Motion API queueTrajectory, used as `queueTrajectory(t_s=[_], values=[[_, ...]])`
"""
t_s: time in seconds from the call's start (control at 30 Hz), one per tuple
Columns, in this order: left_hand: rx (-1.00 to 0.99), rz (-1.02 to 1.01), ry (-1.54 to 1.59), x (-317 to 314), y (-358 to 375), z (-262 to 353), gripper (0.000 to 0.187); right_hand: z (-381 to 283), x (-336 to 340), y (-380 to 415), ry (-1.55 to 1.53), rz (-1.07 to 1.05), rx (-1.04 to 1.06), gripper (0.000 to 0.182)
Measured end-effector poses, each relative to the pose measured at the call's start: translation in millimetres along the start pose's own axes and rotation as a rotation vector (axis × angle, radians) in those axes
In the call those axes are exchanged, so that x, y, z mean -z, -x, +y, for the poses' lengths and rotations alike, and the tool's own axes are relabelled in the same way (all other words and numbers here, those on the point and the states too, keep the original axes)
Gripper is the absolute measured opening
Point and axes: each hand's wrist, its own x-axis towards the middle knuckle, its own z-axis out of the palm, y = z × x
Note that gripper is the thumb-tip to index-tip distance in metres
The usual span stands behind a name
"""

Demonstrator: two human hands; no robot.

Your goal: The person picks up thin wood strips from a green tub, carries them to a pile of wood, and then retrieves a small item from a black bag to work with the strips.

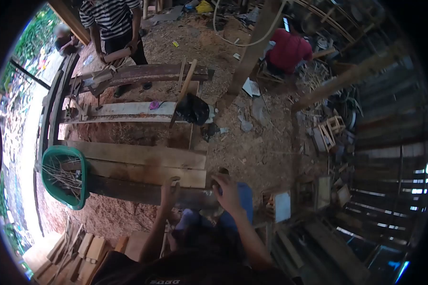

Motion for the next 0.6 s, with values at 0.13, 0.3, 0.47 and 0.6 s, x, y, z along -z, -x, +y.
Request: queueTrajectory(t_s=[0.13, 0.3, 0.47, 0.6], values=[[0.142, 0.020, 0.015, -33.6, -79.6, 14.5, 0.029, 31.3, 0.6, -101.2, 0.027, -0.043, 0.132, 0.039], [0.097, 0.244, -0.151, -116.0, -221.5, -0.5, 0.047, 114.9, -57.7, -304.3, 0.176, -0.108, 0.395, 0.040], [0.053, 0.154, -0.421, -182.1, -338.5, -76.3, 0.063, 201.9, -155.0, -453.0, 0.366, -0.172, 0.671, 0.044], [0.243, 0.202, -0.569, -198.4, -378.4, -160.0, 0.068, 237.2, -161.5, -487.9, 0.332, -0.254, 0.468, 0.053]])
